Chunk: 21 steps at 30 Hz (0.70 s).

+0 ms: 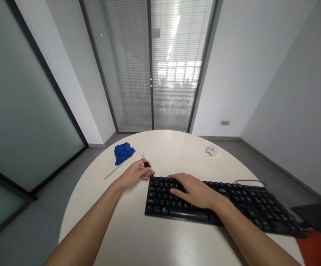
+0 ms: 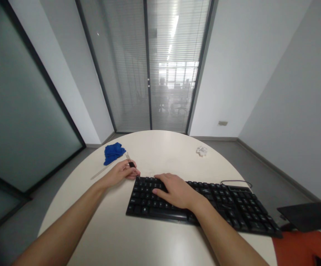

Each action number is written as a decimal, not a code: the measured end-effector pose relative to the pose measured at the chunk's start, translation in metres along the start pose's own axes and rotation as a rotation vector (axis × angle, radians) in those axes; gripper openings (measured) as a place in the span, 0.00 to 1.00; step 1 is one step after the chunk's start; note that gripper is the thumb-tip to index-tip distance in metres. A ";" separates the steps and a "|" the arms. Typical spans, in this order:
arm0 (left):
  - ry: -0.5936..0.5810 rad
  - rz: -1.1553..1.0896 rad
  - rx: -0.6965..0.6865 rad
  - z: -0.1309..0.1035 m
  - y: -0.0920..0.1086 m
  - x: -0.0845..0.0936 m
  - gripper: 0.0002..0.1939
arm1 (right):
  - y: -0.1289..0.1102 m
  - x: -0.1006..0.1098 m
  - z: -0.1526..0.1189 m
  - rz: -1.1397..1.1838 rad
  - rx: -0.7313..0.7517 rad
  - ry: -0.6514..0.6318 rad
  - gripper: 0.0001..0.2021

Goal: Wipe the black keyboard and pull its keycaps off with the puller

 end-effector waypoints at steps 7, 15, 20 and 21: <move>0.163 -0.094 -0.104 0.001 0.012 0.000 0.25 | -0.001 -0.001 0.005 0.008 -0.023 0.066 0.23; 0.075 -0.036 -0.204 -0.002 0.025 -0.052 0.15 | -0.010 0.010 0.007 0.075 -0.004 0.249 0.19; 0.075 0.030 -0.223 -0.003 0.024 -0.063 0.11 | -0.012 0.012 0.007 0.096 0.027 0.296 0.12; 0.088 0.034 -0.216 -0.003 0.022 -0.064 0.10 | -0.012 0.012 0.008 0.096 0.024 0.295 0.11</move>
Point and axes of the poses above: each hand's wrist, its own z-axis towards the middle knuckle, its own x-axis out of the back of the hand, y = z × x, the point moved 6 cm from there along z, towards the middle knuckle, and after that the axes turned 12 degrees about -y, right-handed, at the moved point
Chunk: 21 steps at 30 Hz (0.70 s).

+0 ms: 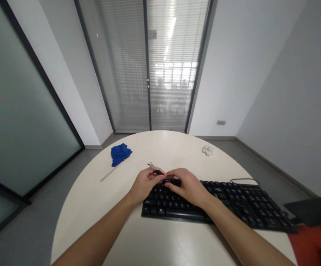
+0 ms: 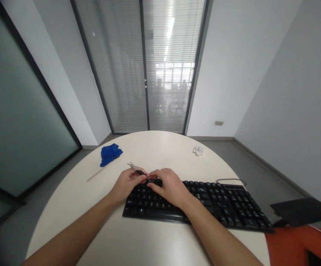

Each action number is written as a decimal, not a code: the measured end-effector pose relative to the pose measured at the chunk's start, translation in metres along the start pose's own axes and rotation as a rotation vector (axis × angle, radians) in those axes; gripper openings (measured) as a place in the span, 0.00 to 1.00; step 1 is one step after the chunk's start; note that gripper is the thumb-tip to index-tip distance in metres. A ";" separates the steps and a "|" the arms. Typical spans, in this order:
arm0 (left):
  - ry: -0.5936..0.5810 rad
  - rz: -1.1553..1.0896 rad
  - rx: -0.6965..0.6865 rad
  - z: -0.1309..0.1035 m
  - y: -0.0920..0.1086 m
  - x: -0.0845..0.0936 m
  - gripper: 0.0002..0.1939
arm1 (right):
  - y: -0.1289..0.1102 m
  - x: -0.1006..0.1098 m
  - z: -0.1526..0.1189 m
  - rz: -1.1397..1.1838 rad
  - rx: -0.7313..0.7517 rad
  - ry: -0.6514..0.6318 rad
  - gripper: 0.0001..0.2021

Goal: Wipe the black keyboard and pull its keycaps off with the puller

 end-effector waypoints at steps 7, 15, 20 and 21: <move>0.073 0.061 0.062 -0.002 -0.004 -0.003 0.13 | 0.002 -0.002 0.001 0.053 -0.032 0.011 0.08; 0.048 0.012 0.085 -0.004 -0.001 -0.009 0.14 | 0.009 0.004 0.000 0.123 -0.039 0.073 0.09; 0.027 0.003 0.054 -0.003 -0.001 -0.010 0.15 | 0.007 0.007 -0.002 0.101 -0.015 0.116 0.09; 0.029 -0.012 0.067 -0.003 -0.002 -0.010 0.15 | 0.007 0.007 -0.003 0.100 -0.015 0.128 0.09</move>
Point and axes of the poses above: each hand's wrist, its own z-axis towards the middle knuckle, its own x-axis out of the back of the hand, y = z × x, the point moved 6 cm from there along z, towards the middle knuckle, and after that the axes turned 12 degrees about -y, right-handed, at the moved point
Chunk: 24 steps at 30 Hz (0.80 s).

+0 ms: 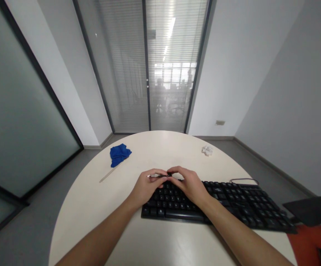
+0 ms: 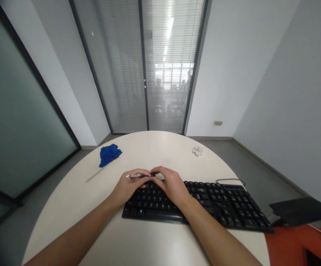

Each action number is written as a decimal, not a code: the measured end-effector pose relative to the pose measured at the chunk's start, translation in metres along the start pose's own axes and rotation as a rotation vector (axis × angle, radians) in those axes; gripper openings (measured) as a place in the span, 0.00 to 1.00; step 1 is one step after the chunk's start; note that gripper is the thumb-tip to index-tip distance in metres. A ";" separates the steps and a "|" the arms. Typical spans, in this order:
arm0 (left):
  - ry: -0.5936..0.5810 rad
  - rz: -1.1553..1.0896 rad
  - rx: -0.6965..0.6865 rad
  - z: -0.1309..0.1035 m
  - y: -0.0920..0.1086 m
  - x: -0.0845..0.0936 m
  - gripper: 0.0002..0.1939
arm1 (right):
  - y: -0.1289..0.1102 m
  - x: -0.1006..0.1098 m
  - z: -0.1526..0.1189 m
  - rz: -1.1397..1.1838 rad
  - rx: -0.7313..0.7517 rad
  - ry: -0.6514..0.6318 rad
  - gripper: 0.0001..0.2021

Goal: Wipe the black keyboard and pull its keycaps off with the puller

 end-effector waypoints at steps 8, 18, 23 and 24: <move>-0.094 -0.068 0.019 0.001 -0.001 0.002 0.20 | 0.003 0.003 0.000 0.075 0.027 0.054 0.07; -0.106 -0.061 0.131 0.005 -0.016 0.009 0.22 | -0.007 0.004 0.000 0.108 0.155 0.014 0.08; -0.081 0.018 0.115 0.005 -0.017 0.008 0.17 | -0.010 -0.003 0.000 0.139 0.176 -0.078 0.10; -0.075 0.022 0.114 0.005 -0.017 0.008 0.16 | -0.010 -0.003 0.000 0.136 0.182 -0.089 0.10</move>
Point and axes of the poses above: each hand's wrist, its own z-axis towards the middle knuckle, its own x-axis out of the back of the hand, y = z × x, the point moved 6 cm from there along z, towards the middle knuckle, and after that the axes turned 12 degrees about -y, right-handed, at the moved point
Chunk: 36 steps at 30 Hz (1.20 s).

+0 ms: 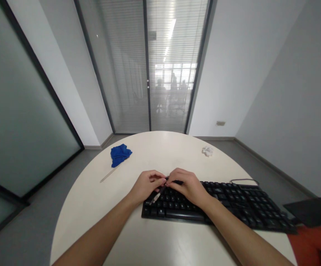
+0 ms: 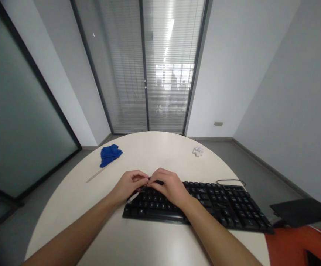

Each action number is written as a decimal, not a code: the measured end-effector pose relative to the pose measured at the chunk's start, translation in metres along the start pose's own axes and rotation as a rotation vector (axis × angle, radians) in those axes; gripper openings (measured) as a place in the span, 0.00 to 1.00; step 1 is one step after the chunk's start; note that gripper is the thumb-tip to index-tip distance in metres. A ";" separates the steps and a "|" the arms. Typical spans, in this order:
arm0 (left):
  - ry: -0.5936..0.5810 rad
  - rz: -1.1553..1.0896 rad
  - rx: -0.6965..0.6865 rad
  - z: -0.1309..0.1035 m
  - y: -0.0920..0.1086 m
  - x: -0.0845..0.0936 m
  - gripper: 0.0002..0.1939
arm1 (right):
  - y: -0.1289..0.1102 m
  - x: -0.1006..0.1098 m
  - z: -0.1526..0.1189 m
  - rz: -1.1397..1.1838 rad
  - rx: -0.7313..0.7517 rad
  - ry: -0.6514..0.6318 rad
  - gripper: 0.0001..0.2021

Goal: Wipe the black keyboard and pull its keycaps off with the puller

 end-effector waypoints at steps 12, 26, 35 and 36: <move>0.338 0.225 -0.044 0.001 0.000 0.051 0.12 | 0.000 -0.002 0.002 -0.102 -0.034 -0.104 0.08; 0.493 0.867 0.128 0.018 -0.024 0.114 0.08 | 0.009 -0.003 0.001 -0.182 -0.129 -0.132 0.06; 0.436 1.126 0.176 0.059 -0.016 0.134 0.11 | 0.012 -0.005 0.001 -0.204 -0.147 -0.140 0.05; 0.439 1.152 0.180 0.063 -0.016 0.135 0.11 | 0.012 -0.005 0.000 -0.204 -0.149 -0.142 0.05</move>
Point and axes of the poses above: each hand's wrist, its own z-axis towards the middle knuckle, its own x-axis out of the back of the hand, y = z × x, the point moved 6 cm from there along z, towards the middle knuckle, and after that the axes turned 12 degrees about -y, right-handed, at the moved point
